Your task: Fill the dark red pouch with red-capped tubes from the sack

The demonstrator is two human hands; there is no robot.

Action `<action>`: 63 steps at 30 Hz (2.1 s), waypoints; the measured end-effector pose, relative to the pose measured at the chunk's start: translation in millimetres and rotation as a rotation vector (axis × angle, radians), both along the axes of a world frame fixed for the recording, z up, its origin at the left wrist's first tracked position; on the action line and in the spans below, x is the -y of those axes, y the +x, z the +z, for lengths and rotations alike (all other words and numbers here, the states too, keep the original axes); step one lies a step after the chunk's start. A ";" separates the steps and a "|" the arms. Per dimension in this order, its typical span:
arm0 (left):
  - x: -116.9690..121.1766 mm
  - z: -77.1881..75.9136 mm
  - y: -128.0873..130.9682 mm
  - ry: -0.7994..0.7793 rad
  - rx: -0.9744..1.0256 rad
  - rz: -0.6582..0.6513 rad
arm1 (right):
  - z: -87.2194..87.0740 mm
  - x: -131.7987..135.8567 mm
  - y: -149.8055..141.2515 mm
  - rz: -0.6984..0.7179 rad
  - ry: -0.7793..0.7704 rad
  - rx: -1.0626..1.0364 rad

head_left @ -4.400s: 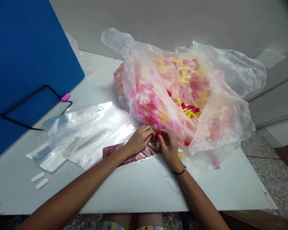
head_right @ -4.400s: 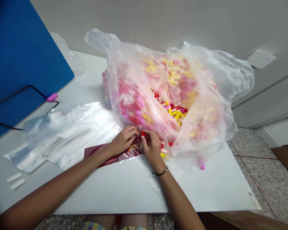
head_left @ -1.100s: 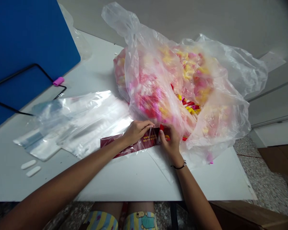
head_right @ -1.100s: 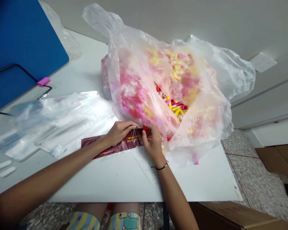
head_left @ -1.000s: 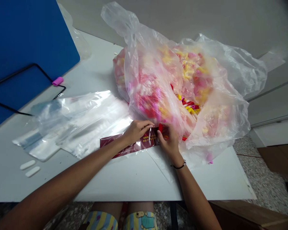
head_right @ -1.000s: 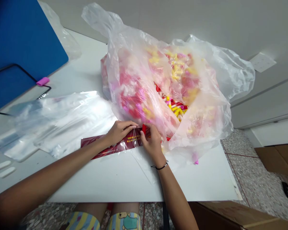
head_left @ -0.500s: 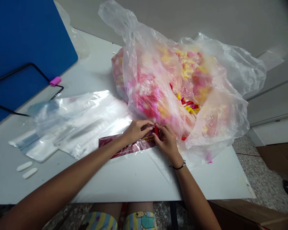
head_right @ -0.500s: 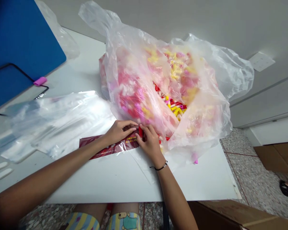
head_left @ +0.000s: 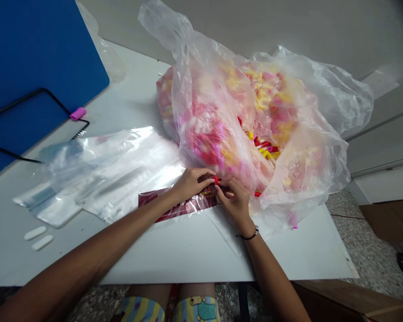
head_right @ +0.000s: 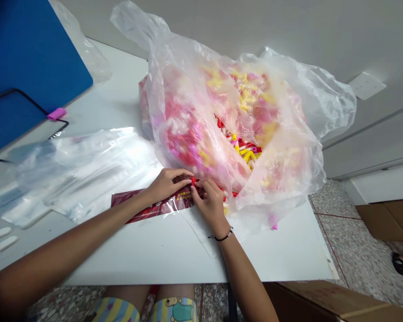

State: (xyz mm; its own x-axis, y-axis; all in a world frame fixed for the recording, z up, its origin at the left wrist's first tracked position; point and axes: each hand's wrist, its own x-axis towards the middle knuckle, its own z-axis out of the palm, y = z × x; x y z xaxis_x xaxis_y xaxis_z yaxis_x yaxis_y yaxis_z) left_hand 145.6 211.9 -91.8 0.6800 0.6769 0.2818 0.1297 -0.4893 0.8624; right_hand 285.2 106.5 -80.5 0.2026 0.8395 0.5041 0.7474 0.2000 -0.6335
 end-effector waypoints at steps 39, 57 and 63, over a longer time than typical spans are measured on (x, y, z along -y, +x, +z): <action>-2.6 1.3 2.1 -0.121 0.005 0.017 | 1.9 7.0 -11.0 -0.102 -0.061 -0.012; -0.7 2.9 1.2 -0.084 0.028 0.002 | -4.6 3.4 -10.0 -0.173 -0.133 0.088; 0.6 2.5 0.5 -0.075 0.033 -0.005 | -8.8 3.5 -9.6 -0.128 -0.138 0.009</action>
